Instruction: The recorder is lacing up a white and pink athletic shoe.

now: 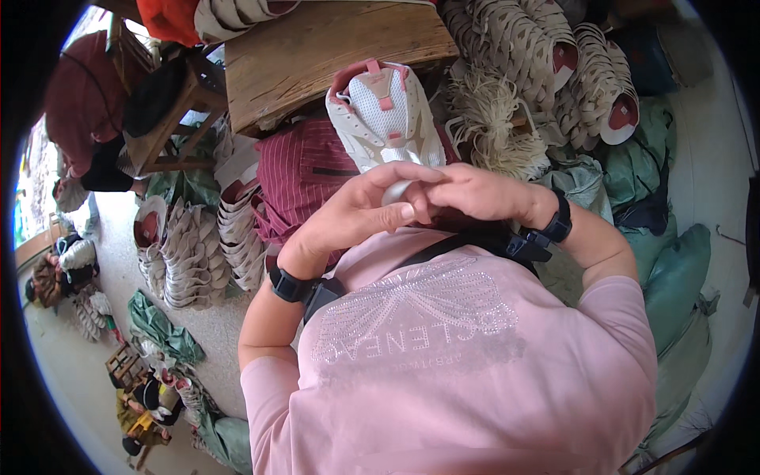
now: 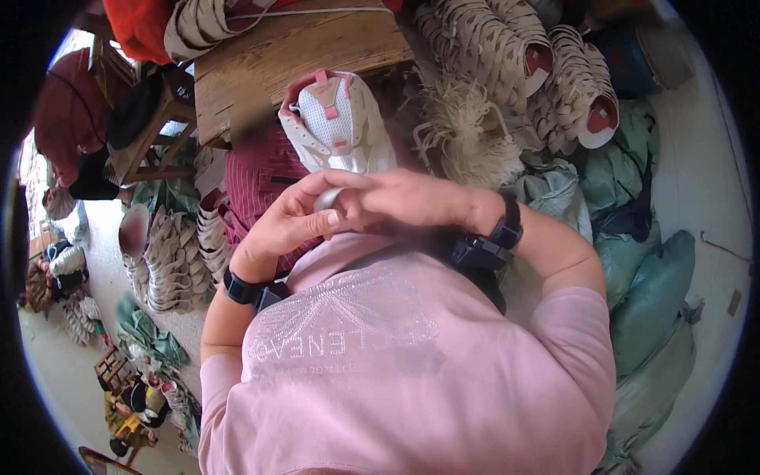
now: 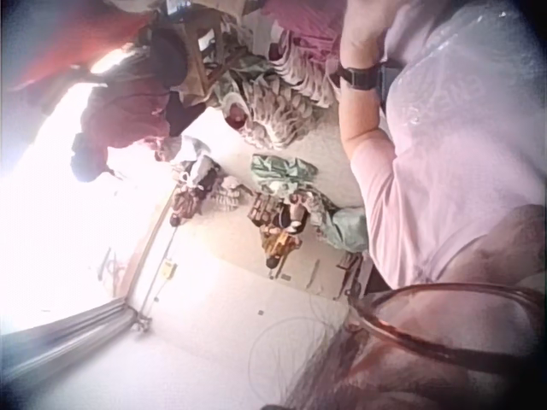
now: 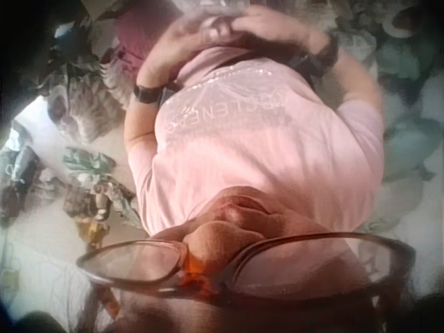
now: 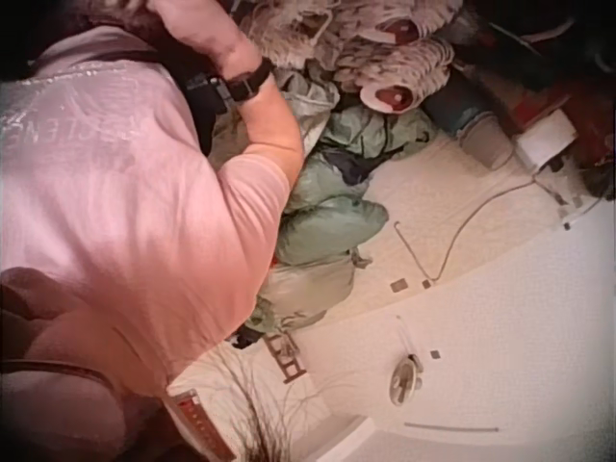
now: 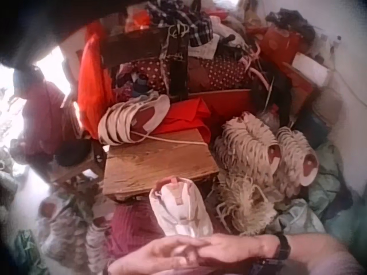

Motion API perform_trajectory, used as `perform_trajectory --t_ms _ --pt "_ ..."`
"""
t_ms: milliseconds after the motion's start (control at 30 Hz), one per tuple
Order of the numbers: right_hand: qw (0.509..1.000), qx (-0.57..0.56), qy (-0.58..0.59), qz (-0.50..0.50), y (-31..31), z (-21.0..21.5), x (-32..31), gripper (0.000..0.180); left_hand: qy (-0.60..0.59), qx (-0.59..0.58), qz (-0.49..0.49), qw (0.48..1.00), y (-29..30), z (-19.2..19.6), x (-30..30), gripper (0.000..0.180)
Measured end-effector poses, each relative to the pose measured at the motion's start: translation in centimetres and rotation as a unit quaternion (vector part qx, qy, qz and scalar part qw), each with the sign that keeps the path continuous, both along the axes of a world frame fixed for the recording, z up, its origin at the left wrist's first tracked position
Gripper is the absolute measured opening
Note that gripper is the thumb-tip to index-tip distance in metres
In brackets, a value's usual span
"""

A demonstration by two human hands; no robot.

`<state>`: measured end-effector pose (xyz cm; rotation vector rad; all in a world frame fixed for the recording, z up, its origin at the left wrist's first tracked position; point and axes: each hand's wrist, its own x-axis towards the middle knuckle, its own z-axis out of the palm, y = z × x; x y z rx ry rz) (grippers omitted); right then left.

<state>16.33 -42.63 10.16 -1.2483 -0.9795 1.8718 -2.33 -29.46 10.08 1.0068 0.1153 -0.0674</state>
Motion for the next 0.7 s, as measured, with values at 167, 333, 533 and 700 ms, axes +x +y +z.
perform_trajectory --t_ms 167,333,533,700 --pt "0.967 -0.072 0.203 -0.133 1.4 1.1 0.1 0.043 -0.056 -0.052 -0.021 0.997 0.7 0.2 -0.2 0.04" --pt "0.936 -0.084 0.276 -0.204 2.4 0.5 0.6 0.038 0.006 0.079 -0.081 0.994 -0.8 -0.6 0.5 0.034" --pt "0.957 -0.061 0.207 -0.195 1.9 0.1 0.2 0.028 0.003 0.073 -0.061 0.995 -0.8 -1.0 0.8 0.031" --pt "0.97 0.105 -0.057 -0.21 2.7 -1.6 1.2 0.022 0.011 0.26 0.166 0.951 0.5 -3.9 0.4 0.019"
